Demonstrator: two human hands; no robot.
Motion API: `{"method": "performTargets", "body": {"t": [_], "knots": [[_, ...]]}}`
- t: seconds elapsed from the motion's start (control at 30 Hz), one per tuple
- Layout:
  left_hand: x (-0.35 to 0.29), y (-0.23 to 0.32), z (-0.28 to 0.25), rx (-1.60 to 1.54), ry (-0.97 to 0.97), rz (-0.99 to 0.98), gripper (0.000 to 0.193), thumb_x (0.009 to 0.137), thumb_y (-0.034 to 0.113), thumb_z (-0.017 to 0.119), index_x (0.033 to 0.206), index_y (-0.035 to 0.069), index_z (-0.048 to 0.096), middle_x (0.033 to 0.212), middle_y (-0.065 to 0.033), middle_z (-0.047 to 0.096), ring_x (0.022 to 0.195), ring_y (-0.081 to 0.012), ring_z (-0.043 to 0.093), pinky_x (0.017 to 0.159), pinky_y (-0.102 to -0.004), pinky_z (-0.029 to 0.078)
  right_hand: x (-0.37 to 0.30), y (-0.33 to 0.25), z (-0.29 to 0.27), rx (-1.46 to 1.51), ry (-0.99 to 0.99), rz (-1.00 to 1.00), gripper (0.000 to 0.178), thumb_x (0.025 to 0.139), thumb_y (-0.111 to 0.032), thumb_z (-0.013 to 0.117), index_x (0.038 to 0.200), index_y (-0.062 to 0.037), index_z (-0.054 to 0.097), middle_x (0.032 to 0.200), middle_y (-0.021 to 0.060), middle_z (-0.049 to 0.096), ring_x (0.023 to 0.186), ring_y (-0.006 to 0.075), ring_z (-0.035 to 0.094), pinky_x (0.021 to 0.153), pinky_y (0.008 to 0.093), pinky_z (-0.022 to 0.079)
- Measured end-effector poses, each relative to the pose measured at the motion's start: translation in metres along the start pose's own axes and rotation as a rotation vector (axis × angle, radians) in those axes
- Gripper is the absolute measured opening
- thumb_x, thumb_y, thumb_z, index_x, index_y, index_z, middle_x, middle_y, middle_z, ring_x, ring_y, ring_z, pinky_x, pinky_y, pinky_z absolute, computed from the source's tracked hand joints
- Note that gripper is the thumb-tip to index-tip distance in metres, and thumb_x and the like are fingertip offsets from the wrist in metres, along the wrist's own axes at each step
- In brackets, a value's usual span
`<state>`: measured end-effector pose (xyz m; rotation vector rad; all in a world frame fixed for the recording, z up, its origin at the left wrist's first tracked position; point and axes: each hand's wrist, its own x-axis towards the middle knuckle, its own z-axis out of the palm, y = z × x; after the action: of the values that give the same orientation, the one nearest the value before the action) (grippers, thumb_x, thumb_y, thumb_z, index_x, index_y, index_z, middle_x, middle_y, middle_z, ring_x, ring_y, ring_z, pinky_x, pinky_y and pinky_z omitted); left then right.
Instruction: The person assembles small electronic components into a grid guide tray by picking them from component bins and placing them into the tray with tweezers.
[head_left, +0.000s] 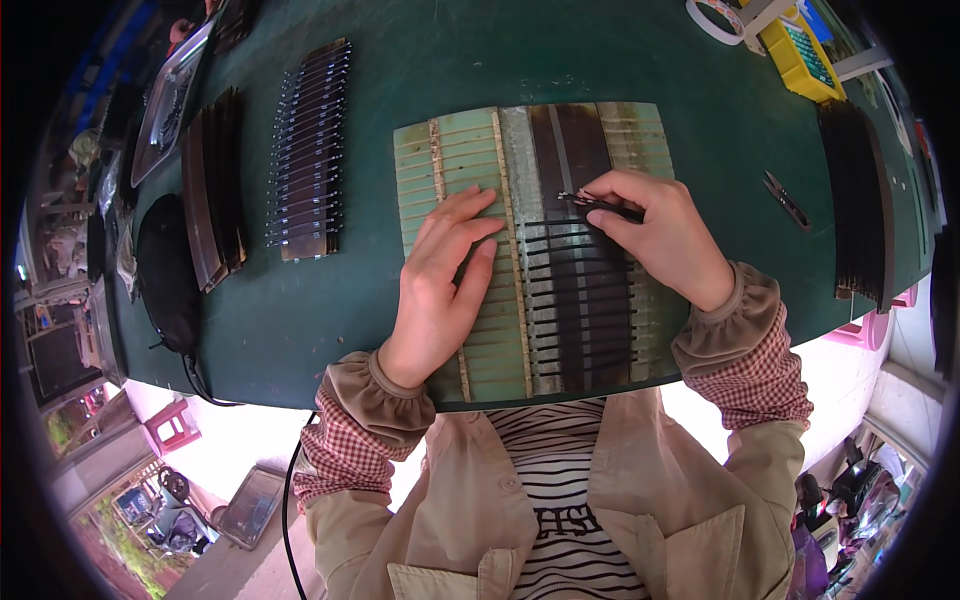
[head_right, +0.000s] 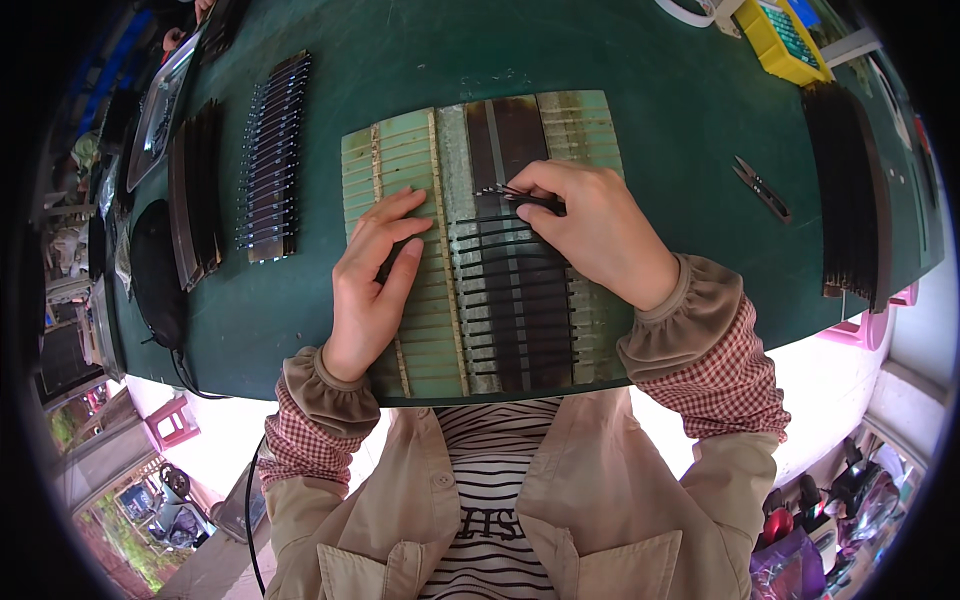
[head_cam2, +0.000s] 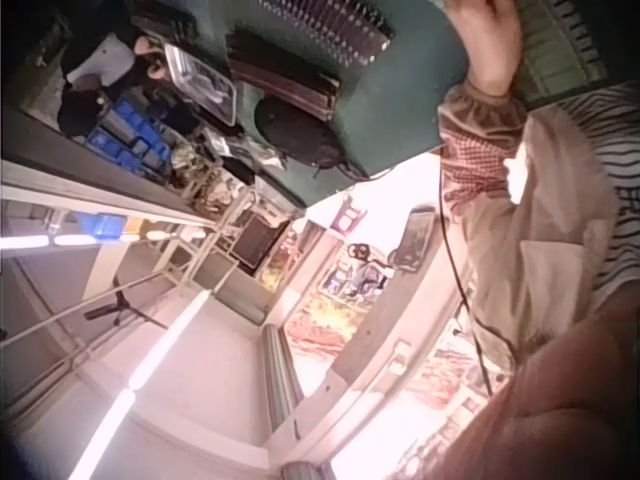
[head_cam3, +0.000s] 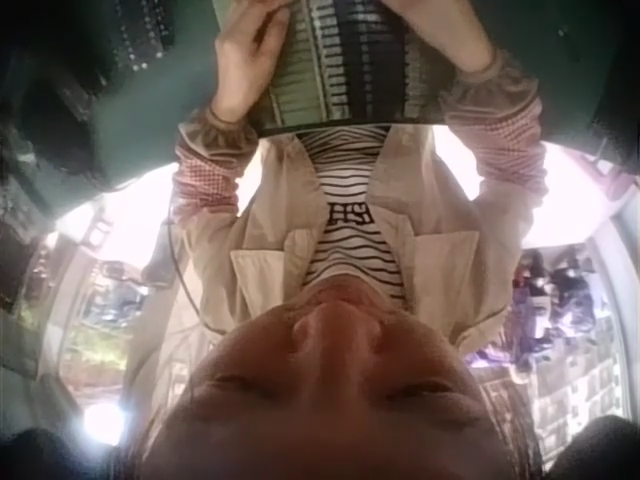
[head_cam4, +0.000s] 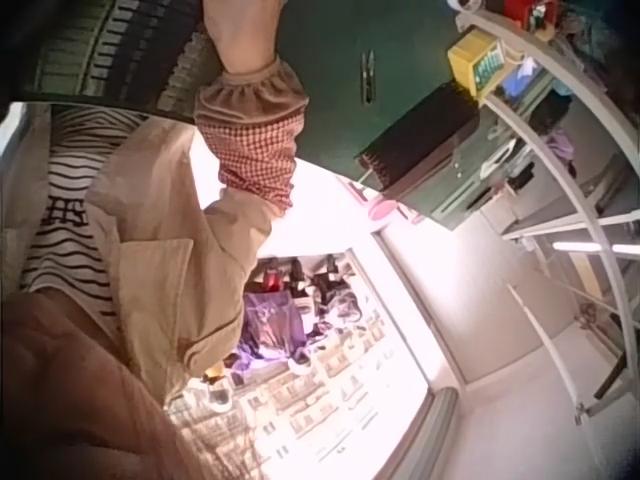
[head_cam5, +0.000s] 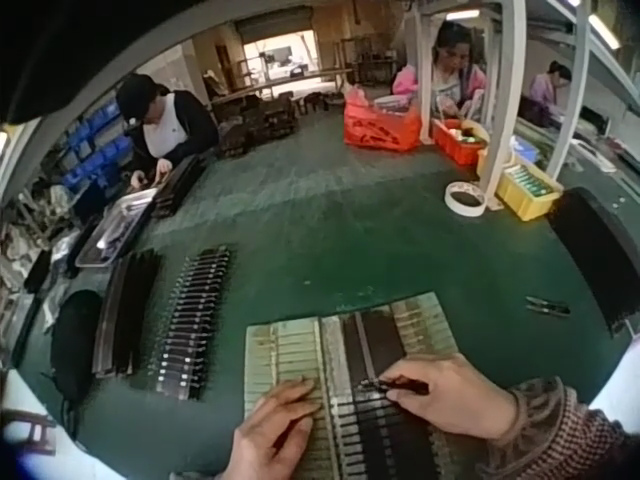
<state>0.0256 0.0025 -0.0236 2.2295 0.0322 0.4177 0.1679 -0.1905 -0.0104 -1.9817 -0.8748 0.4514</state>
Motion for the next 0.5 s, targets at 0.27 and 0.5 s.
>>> {"method": "performTargets", "body": {"t": [0.27,0.5], "knots": [[0.001,-0.001,0.001,0.028,-0.023,0.019,0.021,0.086,-0.003,0.057,0.106,-0.002,0.062,0.125,-0.0146,0.058,0.123,-0.0334,0.05,0.102,-0.0408,0.039,0.001,0.001,0.001,-0.021,-0.002,-0.024,0.02,0.078,-0.003,0.065,0.098,0.0001,0.063,0.087,0.0151,0.067,0.076,0.0294,0.065,0.067,0.0331,0.051],[-0.002,0.014,0.009,0.438,-0.154,0.199,0.032,0.084,0.002,0.061,0.116,0.0,0.061,0.136,-0.0162,0.049,0.128,-0.0364,0.042,0.104,-0.0443,0.036,-0.005,-0.003,0.009,-0.289,0.059,-0.141,0.018,0.078,-0.004,0.066,0.095,-0.0016,0.063,0.081,0.0142,0.06,0.07,0.0307,0.061,0.062,0.0372,0.049]]}}
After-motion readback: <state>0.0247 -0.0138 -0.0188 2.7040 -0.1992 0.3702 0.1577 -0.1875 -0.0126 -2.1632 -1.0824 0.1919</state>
